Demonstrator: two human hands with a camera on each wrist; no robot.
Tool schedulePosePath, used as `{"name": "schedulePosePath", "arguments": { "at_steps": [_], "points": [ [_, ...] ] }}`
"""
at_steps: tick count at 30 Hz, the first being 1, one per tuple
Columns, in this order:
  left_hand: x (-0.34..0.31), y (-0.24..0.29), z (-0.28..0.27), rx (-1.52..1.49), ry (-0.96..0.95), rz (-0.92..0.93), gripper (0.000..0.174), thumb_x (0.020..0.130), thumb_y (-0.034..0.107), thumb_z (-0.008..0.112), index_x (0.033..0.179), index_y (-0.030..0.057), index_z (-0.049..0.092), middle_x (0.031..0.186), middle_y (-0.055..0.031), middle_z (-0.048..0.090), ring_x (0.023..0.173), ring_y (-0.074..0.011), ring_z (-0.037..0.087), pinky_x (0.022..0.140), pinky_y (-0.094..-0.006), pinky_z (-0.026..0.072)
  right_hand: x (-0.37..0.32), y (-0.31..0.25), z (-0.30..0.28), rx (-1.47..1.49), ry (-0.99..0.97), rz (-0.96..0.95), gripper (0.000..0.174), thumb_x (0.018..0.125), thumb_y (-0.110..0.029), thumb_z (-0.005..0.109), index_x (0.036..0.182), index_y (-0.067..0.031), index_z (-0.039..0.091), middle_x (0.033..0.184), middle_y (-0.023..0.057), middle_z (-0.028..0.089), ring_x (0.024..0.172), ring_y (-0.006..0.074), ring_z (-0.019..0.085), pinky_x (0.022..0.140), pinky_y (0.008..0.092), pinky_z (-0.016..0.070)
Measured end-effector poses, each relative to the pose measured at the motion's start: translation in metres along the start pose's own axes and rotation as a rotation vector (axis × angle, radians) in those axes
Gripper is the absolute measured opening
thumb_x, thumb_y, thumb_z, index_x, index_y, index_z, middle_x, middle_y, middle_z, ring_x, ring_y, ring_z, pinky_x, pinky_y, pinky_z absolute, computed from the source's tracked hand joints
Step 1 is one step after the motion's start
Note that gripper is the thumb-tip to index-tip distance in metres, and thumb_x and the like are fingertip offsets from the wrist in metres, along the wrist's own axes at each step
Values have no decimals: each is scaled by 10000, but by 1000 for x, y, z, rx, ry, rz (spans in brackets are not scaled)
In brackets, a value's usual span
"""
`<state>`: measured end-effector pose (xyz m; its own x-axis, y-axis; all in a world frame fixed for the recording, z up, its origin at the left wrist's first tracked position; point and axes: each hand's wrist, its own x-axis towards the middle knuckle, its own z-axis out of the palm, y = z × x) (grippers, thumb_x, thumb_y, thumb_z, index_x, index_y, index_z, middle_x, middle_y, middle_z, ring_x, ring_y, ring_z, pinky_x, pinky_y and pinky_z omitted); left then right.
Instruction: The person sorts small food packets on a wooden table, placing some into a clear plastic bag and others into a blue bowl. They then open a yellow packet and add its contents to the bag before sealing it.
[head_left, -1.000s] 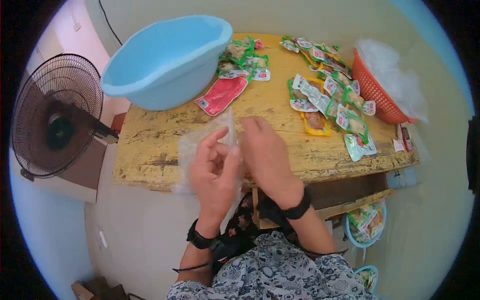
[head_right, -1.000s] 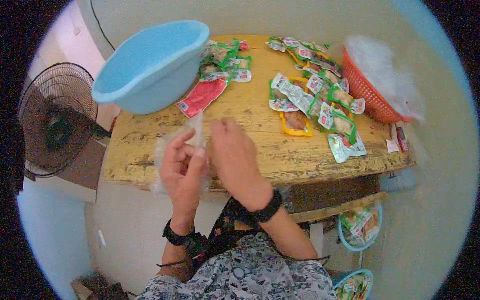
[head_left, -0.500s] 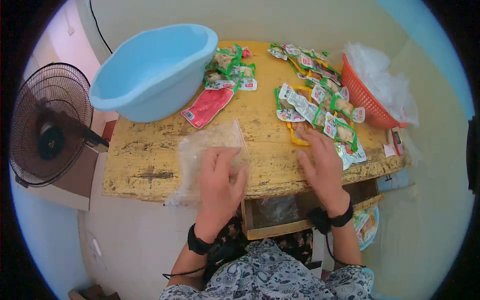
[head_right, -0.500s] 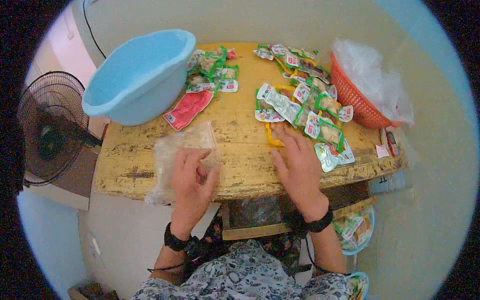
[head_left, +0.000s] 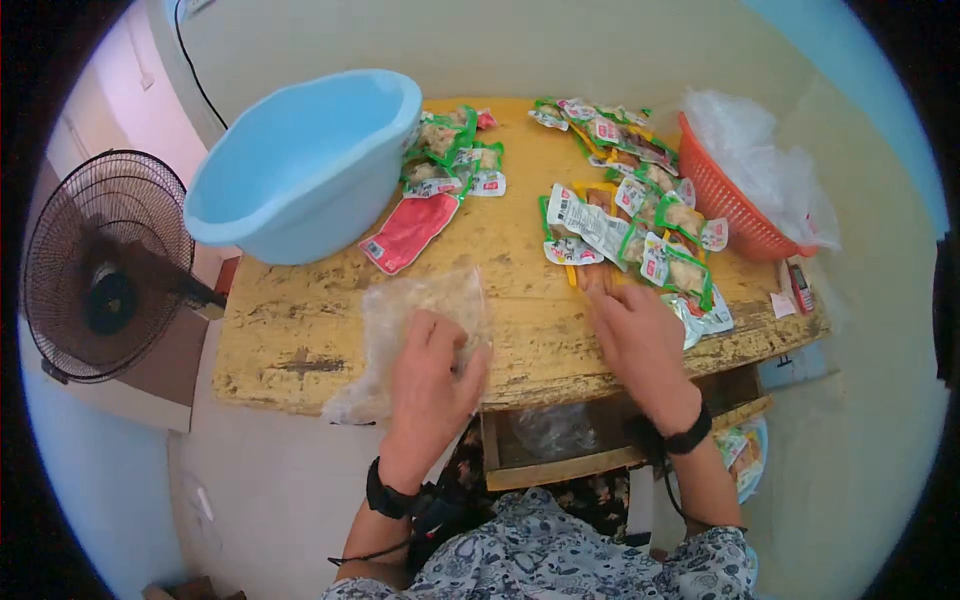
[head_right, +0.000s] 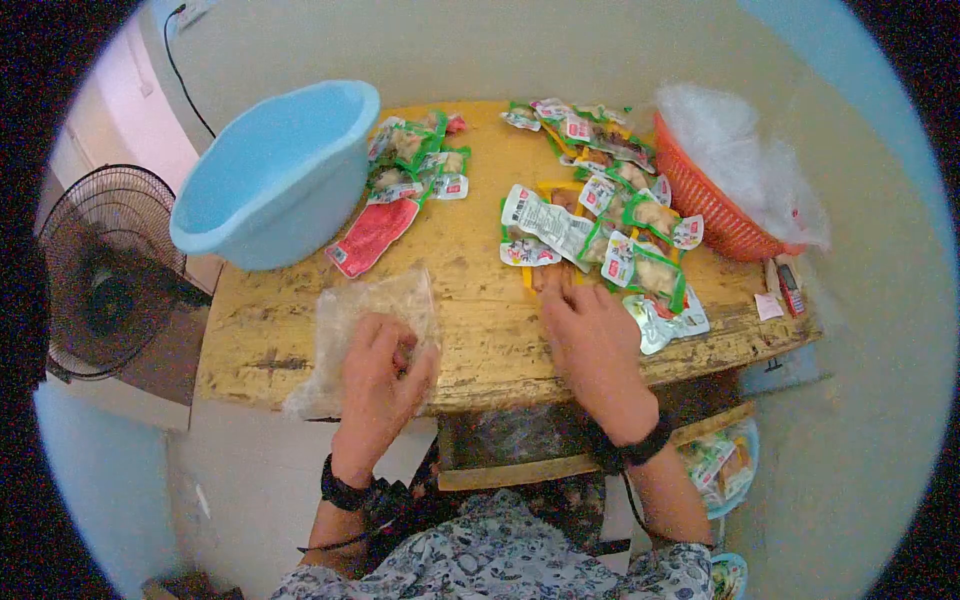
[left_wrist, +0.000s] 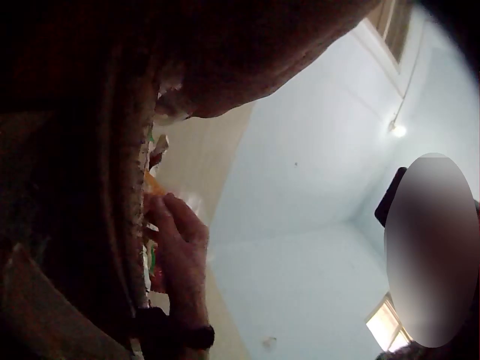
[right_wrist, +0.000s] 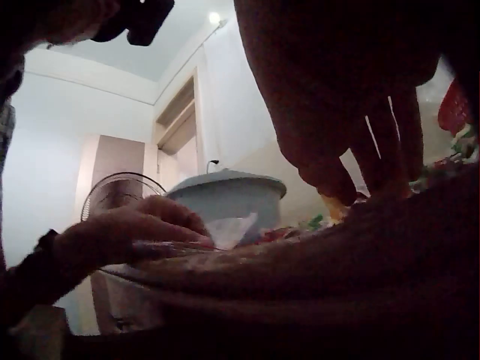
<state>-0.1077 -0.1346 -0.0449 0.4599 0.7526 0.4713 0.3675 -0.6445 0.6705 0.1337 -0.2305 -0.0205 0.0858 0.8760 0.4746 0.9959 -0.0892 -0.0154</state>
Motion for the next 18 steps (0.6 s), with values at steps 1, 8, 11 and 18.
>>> {"name": "schedulePosePath", "arguments": {
  "at_steps": [1,8,11,18],
  "points": [
    [-1,0,0,-8,3,-8,253,814,105,790,934,16,585,911,-115,514,687,-226,501,604,-353,439,-6,-7,-7,50,10,-27,255,829,-129,685,1070,-59,641,915,95,632,869,300,637,677,433,531],
    [1,6,2,56,-37,10,269,817,108,791,917,8,562,899,-126,503,686,-266,541,595,-371,453,-38,-47,-18,338,-9,-171,174,812,-133,709,962,-70,650,938,88,648,861,310,621,696,440,521],
    [2,7,0,76,-47,38,296,803,114,803,914,1,553,902,-136,502,691,-288,559,587,-387,453,-32,-31,-17,400,42,-102,261,845,-176,715,1081,-75,669,1035,99,669,933,320,618,773,444,522],
    [0,3,3,117,9,73,245,824,138,796,921,31,598,899,-115,558,728,-266,580,621,-377,467,-20,-6,-8,153,-51,-82,471,860,-287,738,1268,-87,615,1271,132,606,1065,315,602,855,442,505]
  ]
}}
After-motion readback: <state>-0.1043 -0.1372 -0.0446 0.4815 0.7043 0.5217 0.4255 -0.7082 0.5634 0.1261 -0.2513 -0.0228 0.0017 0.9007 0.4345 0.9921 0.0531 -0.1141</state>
